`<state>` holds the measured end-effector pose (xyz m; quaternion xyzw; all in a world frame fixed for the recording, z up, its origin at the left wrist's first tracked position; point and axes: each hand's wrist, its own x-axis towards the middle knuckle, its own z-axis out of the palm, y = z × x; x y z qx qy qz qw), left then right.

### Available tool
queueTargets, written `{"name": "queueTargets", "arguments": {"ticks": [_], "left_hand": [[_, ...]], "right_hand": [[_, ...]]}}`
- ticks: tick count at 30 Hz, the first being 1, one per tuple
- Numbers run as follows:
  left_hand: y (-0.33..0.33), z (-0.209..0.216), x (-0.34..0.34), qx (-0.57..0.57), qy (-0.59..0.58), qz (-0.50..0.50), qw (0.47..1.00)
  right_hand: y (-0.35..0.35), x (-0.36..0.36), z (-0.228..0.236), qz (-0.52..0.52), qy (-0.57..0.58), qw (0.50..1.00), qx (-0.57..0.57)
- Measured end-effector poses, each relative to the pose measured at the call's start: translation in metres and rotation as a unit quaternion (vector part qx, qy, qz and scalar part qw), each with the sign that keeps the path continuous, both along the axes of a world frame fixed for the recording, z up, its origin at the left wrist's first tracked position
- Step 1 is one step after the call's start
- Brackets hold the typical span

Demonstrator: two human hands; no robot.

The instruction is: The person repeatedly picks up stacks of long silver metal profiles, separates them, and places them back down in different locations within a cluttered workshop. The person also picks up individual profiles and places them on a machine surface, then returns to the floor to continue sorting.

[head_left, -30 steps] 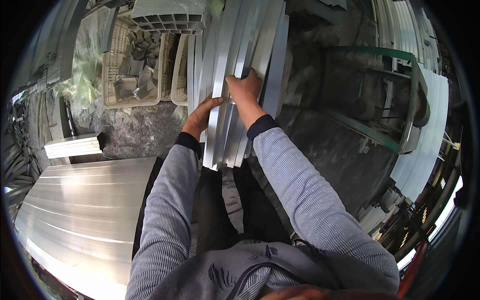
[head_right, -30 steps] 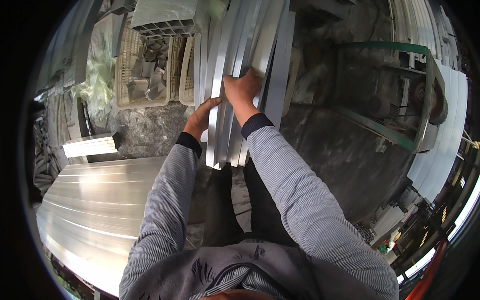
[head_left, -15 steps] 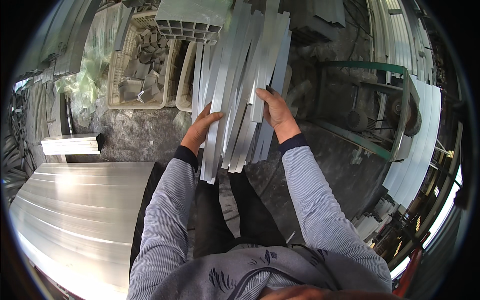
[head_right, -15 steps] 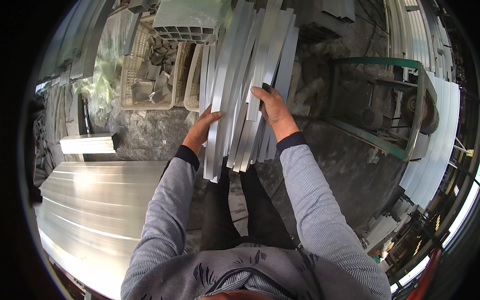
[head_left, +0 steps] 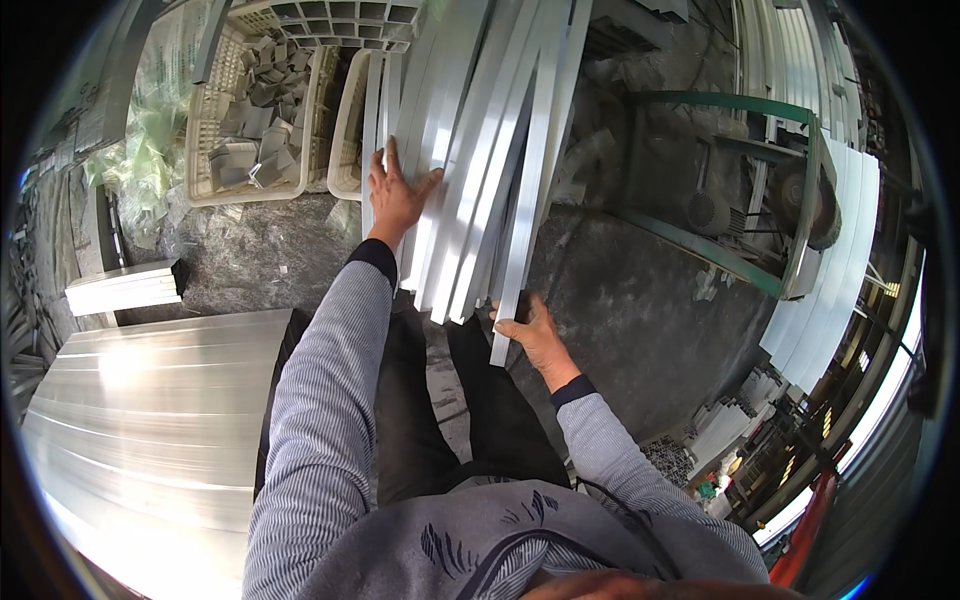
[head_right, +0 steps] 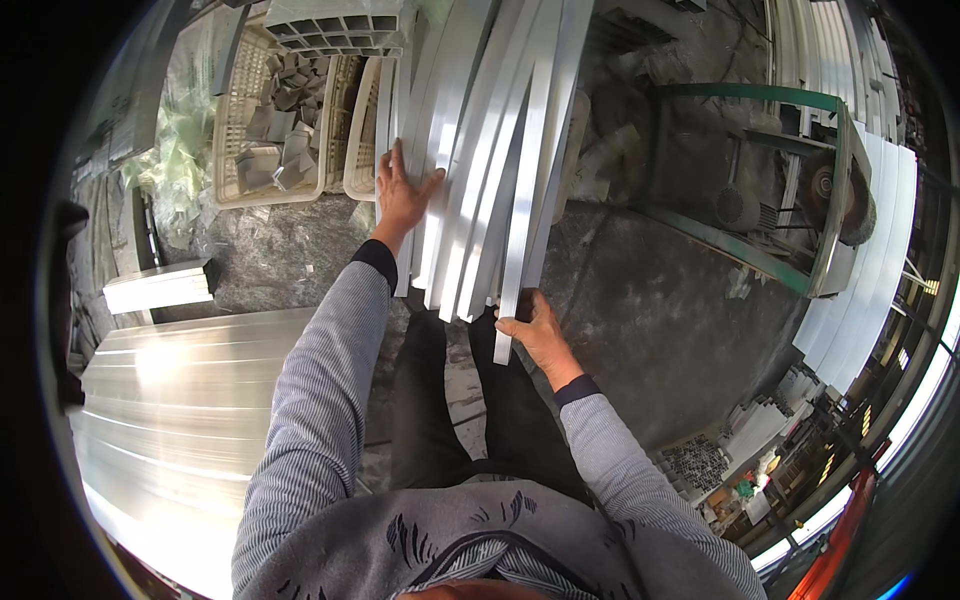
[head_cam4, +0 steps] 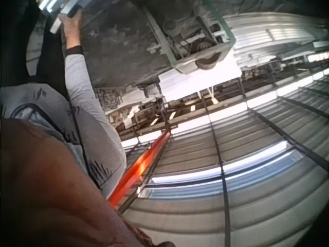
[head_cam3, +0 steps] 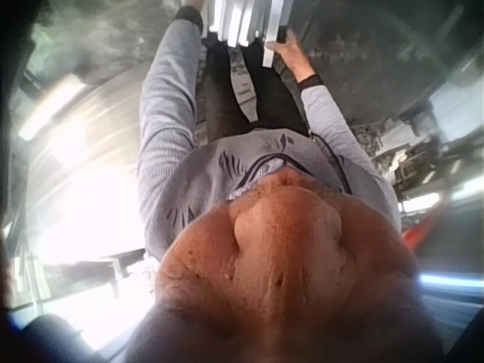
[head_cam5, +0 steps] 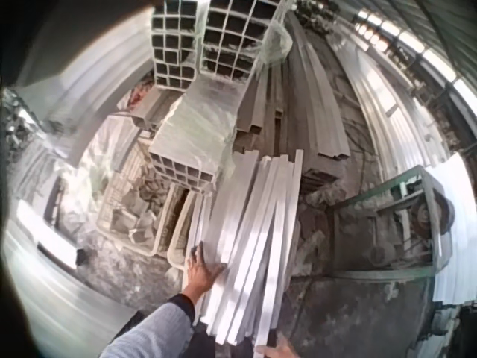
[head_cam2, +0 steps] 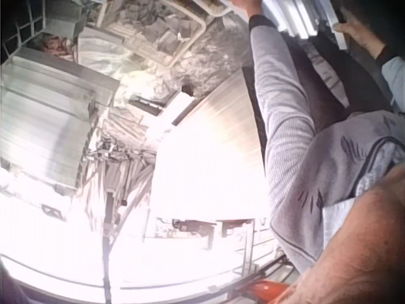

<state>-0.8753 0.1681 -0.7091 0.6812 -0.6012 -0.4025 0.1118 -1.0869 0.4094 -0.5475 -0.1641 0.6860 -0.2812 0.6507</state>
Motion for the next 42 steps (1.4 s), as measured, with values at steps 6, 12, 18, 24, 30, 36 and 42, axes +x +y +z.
{"name": "queueTargets", "arguments": {"ticks": [6,12,18,24,30,36,42], "left_hand": [[0.043,-0.019,0.013,0.019,0.084,0.003,0.996],[0.032,-0.024,0.039,0.114,0.112,-0.027,0.987],[0.037,-0.022,0.044,0.076,0.056,0.005,0.996],[0.078,0.021,0.054,-0.02,-0.077,0.013,0.997],[0.156,0.112,0.029,-0.002,-0.008,-0.04,0.999],[0.204,0.14,-0.035,0.068,-0.113,-0.065,0.989],[0.199,0.12,-0.054,0.08,-0.198,-0.101,0.972]], "right_hand": [[0.039,0.007,0.001,-0.013,-0.059,0.998,0.03],[0.055,0.009,-0.004,-0.022,-0.073,0.997,0.013],[0.038,-0.001,-0.025,0.07,0.146,0.987,0.004],[0.014,0.003,-0.019,0.116,0.227,0.967,0.006],[0.012,-0.005,0.016,0.051,0.195,0.979,0.01],[0.014,-0.028,0.058,0.038,0.191,0.979,-0.051],[0.017,-0.048,0.085,-0.006,0.102,0.993,-0.059]]}}
